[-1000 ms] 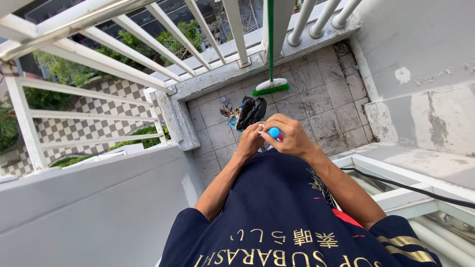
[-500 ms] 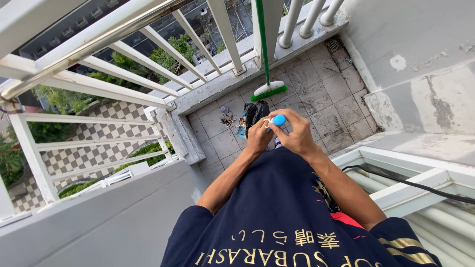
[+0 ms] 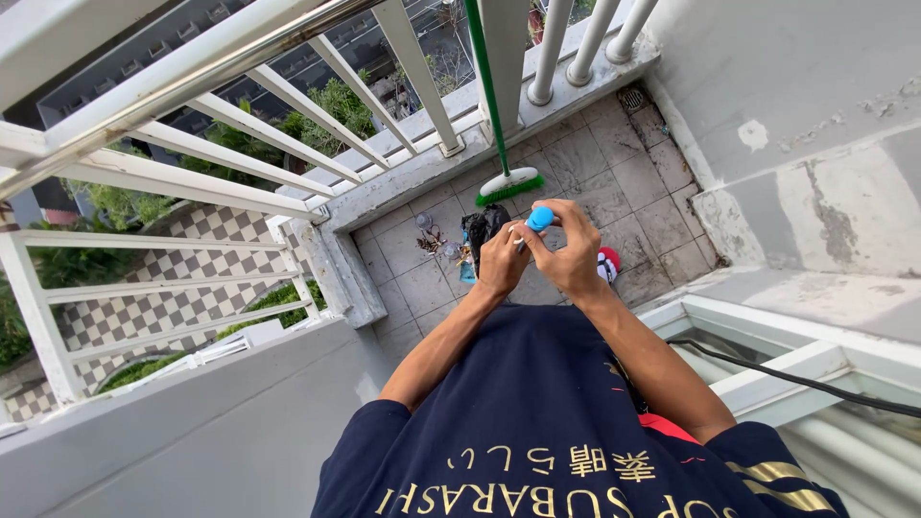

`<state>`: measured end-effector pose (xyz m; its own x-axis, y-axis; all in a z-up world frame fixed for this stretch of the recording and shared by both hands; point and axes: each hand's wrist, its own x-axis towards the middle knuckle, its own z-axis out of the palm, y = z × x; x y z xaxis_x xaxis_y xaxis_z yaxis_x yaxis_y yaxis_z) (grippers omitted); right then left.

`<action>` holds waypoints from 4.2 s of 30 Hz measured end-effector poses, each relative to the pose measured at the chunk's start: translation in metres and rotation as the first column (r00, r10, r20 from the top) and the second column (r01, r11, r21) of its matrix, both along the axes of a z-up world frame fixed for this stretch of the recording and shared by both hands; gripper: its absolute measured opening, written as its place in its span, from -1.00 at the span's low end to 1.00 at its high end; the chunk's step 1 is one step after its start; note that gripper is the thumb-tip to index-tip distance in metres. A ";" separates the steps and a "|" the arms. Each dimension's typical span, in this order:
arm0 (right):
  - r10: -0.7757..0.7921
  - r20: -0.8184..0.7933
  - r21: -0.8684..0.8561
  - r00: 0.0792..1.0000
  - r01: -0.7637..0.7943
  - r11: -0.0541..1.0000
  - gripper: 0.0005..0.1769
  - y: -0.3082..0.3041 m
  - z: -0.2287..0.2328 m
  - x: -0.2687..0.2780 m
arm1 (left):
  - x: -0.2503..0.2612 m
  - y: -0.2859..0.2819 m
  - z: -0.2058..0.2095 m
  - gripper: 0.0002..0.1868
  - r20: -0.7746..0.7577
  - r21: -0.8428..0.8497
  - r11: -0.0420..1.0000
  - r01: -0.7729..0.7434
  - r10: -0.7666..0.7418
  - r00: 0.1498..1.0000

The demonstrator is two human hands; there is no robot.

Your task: The recorder repairs a green floor mop by reattaching a plastic piece on a balcony.

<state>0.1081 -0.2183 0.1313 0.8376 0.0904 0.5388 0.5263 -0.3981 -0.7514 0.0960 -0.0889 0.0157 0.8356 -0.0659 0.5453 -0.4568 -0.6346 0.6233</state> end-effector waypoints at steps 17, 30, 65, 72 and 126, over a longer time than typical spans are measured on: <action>0.061 0.050 -0.014 0.997 -0.060 0.998 -0.65 -0.144 -0.002 0.073 | 0.060 -0.148 0.007 -0.73 -0.075 -0.016 0.997 -0.078 0.077 0.994; 0.042 0.010 0.020 0.999 -0.042 0.999 -0.66 -0.237 0.013 0.115 | 0.100 -0.239 0.022 -0.62 -0.161 -0.090 0.995 -0.047 0.032 0.986; -0.244 -0.069 0.042 0.967 0.247 0.968 -0.64 -0.309 0.007 0.184 | 0.219 -0.304 0.007 -0.58 -0.205 -0.156 0.935 0.319 -0.347 0.915; -0.197 -0.079 0.067 0.977 0.202 0.977 -0.63 -0.346 -0.001 0.216 | 0.247 -0.341 0.006 -0.63 -0.227 -0.159 0.951 0.266 -0.298 0.927; -0.248 -0.281 0.114 0.927 0.289 0.951 -0.71 -0.559 -0.148 0.378 | 0.406 -0.571 -0.125 -0.33 -0.537 0.015 0.958 0.287 -0.235 0.810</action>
<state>0.4862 -0.7775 -0.0163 0.9314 -0.2225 0.2880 0.1930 -0.3689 -0.9092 0.5021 -0.6603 -0.1094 0.9367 -0.3500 0.0099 -0.2339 -0.6043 0.7617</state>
